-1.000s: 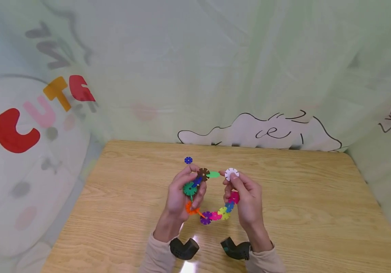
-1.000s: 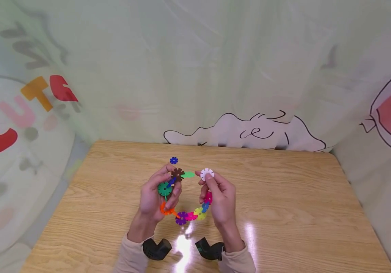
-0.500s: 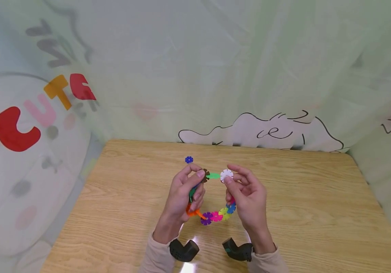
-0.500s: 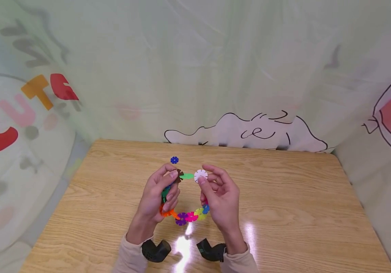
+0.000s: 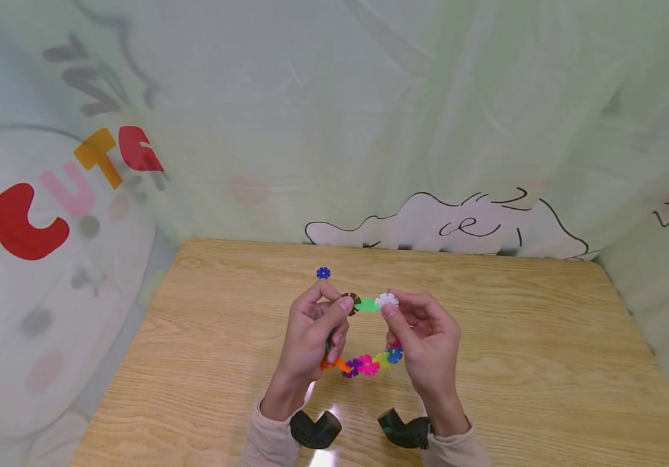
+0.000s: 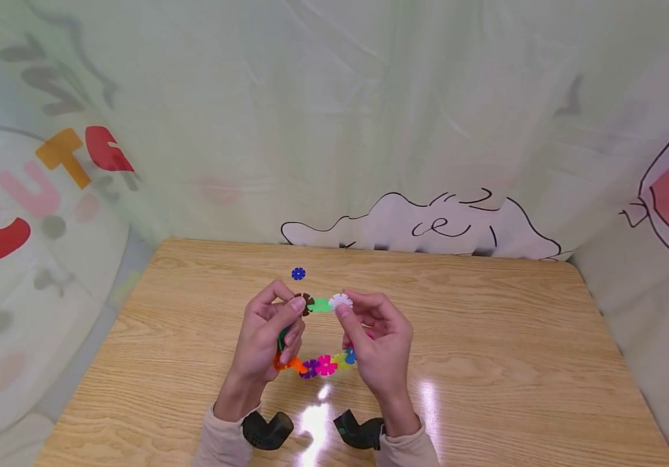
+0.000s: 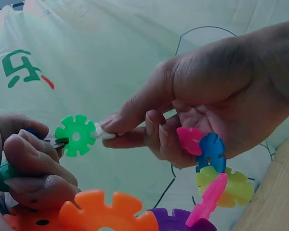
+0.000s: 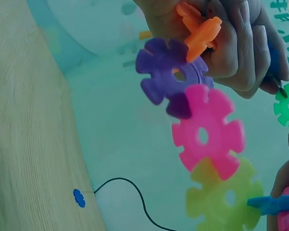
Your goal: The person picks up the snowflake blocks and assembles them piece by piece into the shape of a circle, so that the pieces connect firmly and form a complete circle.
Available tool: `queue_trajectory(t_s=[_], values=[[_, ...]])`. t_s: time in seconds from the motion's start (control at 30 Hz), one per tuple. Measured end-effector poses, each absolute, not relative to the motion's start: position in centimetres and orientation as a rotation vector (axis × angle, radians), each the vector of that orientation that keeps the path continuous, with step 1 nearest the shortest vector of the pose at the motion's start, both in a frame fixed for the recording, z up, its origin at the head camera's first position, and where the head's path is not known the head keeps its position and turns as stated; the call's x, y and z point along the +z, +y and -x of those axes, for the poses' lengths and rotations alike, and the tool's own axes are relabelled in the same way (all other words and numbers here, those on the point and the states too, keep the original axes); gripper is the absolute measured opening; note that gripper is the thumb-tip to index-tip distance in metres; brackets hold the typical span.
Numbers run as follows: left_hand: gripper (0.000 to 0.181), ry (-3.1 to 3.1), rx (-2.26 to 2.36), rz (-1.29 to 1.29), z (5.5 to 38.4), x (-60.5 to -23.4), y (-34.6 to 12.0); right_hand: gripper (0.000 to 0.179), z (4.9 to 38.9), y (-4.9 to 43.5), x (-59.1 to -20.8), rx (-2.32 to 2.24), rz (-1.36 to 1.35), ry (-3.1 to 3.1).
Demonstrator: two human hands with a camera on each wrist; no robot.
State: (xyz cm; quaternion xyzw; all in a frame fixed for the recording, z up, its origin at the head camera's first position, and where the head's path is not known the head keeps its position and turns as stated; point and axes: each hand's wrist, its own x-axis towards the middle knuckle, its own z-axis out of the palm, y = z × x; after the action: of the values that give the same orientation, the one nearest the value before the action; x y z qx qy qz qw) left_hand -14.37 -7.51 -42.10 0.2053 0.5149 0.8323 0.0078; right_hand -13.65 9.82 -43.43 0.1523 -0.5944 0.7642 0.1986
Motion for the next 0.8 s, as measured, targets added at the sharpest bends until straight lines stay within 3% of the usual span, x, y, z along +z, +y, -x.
queue_trajectory(t_s=[0.23, 0.8], values=[[0.022, 1.554, 2.608, -0.765, 14.6, -42.4, -7.7, 0.024, 13.6, 9.5, -43.6, 2.179, -0.408, -1.604], [0.023, 1.417, 2.617, -0.683, 15.2, -43.2, -7.6, 0.022, 14.1, 10.0, -44.1, 2.158, -0.479, -1.695]])
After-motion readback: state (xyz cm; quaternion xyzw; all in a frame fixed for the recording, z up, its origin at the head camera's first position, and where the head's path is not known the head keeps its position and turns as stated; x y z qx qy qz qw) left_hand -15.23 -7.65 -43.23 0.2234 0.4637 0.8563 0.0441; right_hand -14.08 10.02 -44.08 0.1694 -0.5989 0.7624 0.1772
